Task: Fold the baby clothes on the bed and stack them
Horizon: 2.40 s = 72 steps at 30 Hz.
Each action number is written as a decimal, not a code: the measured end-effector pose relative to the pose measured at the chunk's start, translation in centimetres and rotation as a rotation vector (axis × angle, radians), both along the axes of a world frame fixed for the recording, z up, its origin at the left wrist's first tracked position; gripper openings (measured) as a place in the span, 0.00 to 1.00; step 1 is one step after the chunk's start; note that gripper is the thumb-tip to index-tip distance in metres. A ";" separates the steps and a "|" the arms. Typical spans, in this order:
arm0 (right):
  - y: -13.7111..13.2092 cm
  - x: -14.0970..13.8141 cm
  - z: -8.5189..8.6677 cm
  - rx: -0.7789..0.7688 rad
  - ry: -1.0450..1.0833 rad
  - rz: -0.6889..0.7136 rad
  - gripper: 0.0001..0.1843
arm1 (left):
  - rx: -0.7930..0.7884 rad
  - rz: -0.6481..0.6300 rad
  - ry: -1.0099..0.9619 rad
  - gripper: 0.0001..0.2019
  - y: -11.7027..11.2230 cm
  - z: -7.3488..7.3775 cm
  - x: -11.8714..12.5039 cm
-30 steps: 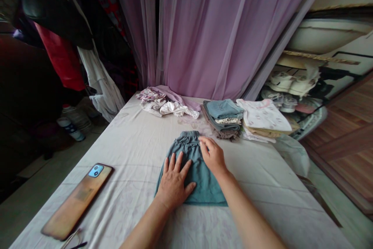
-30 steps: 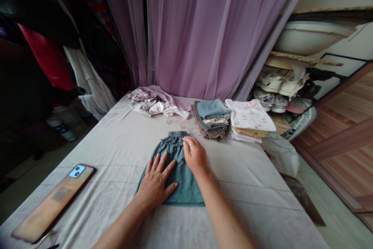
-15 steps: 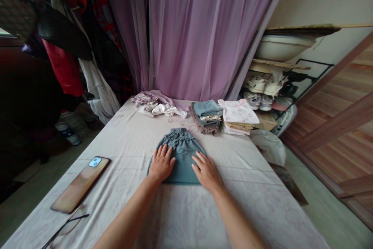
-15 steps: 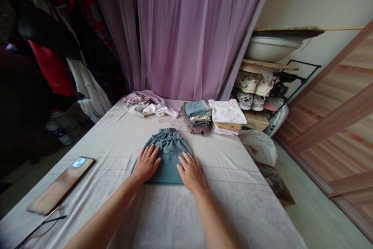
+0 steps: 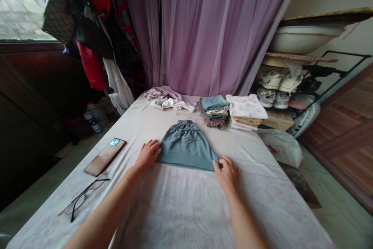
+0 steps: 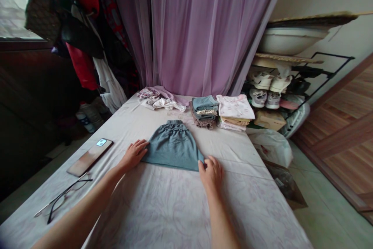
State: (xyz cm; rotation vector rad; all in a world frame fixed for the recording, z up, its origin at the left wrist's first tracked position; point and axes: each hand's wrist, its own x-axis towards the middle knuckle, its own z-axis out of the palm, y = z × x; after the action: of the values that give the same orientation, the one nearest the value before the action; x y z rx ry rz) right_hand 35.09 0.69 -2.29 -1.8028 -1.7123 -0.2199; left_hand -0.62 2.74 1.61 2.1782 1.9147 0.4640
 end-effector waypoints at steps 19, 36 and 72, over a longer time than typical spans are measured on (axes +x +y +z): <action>0.2 0.9 0.3 -0.112 0.363 -0.006 0.27 | 0.248 -0.026 -0.071 0.16 -3.5 -0.2 -4.7; 0.5 3.1 0.9 -0.184 0.516 0.052 0.30 | 0.253 0.104 0.212 0.16 -4.8 0.6 -6.3; 0.2 2.2 1.0 -0.081 0.291 0.131 0.26 | 0.089 0.113 0.225 0.12 -3.1 2.2 2.7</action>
State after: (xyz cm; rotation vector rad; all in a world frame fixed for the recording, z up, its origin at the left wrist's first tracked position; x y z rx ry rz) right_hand 37.28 0.89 -1.25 -1.6763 -1.6406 0.1616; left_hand 2.12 -0.35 3.83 2.2708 2.1818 0.3412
